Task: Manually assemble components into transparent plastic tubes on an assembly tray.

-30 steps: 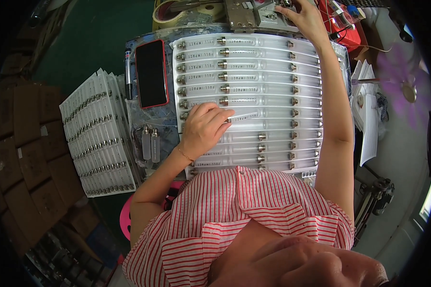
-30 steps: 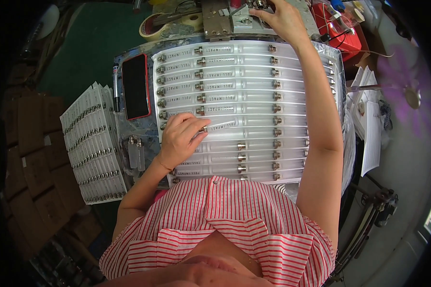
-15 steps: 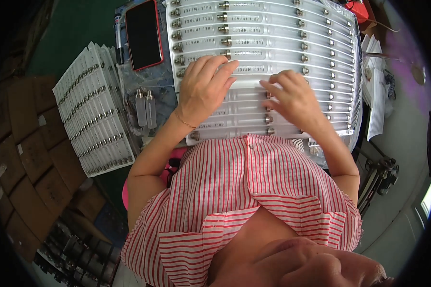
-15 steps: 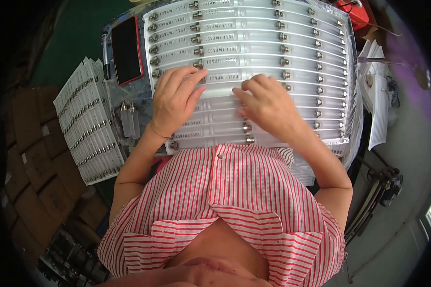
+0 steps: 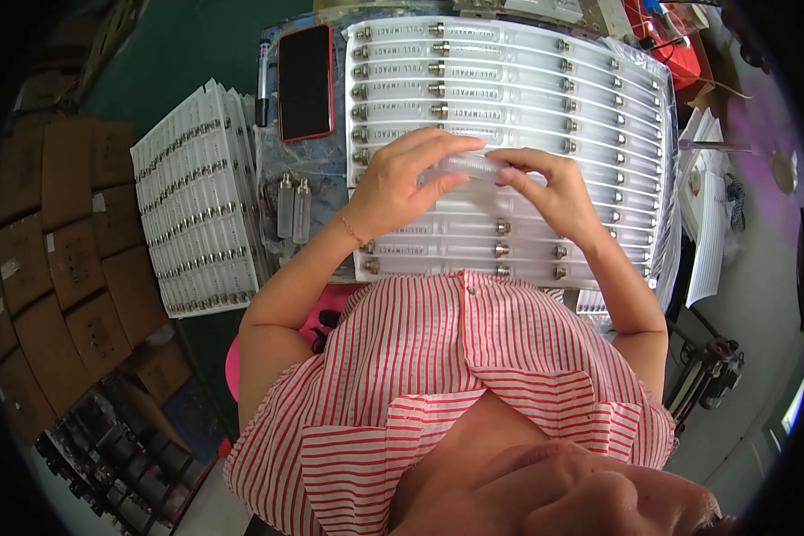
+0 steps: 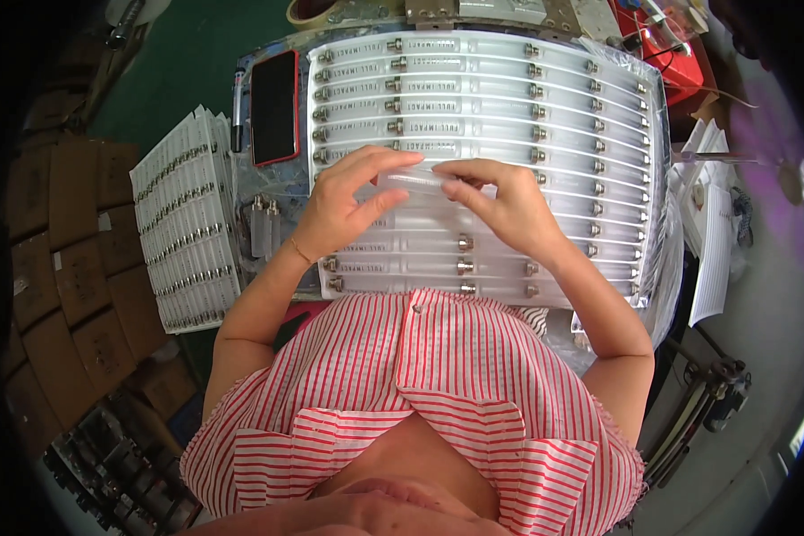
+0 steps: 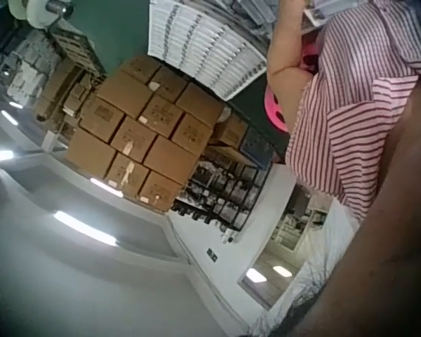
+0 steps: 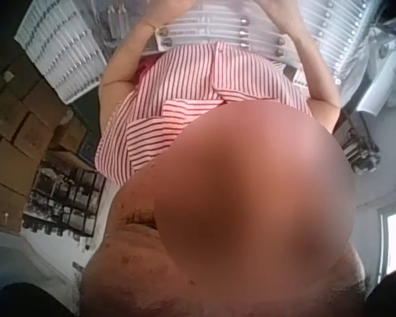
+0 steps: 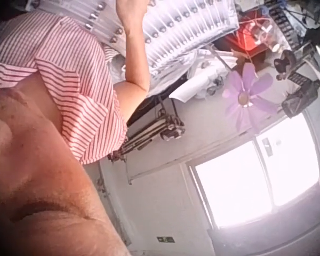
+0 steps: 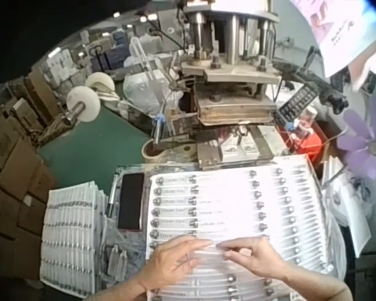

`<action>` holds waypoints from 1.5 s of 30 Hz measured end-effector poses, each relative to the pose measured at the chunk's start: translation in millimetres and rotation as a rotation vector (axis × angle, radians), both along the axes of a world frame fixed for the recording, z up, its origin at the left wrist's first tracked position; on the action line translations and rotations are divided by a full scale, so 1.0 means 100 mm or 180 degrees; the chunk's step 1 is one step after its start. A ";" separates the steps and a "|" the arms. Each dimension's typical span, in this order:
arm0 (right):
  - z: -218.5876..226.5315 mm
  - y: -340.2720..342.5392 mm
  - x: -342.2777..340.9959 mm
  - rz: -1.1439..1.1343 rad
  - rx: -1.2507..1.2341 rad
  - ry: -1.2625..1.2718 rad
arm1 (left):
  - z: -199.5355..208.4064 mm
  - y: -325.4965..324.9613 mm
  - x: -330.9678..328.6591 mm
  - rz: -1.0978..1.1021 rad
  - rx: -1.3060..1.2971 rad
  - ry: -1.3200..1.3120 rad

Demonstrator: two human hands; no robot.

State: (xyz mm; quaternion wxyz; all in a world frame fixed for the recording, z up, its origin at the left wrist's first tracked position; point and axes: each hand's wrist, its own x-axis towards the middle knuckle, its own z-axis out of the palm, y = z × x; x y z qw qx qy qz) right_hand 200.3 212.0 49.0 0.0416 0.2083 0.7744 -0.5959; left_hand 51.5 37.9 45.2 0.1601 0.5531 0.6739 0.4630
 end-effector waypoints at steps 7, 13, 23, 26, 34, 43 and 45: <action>0.17 0.43 -0.14 -0.0419 0.0491 0.1506 | 0.08 0.70 -0.38 -0.0207 -0.0064 -0.1230; 0.08 1.42 -0.10 -0.1696 0.1812 0.1641 | 0.13 1.94 -0.91 0.0359 0.0943 0.2371; -0.14 1.79 -1.15 -0.0954 0.3864 0.1666 | 0.18 1.06 -0.42 -0.0163 0.0848 0.1690; -0.09 1.63 -1.34 -0.0593 0.1927 0.4002 | -0.06 0.27 -0.10 -0.0286 0.0181 0.0983; -0.07 1.80 -1.37 -0.1216 0.2374 0.1344 | -0.34 -0.19 0.19 0.0278 -0.0212 0.1348; 0.10 1.72 -1.31 -0.0997 0.2384 0.1105 | -0.35 -0.16 0.17 0.0248 -0.0281 0.1260; 0.18 1.68 -1.30 -0.1033 0.2184 0.0869 | -0.35 -0.14 0.16 0.0239 -0.0267 0.1250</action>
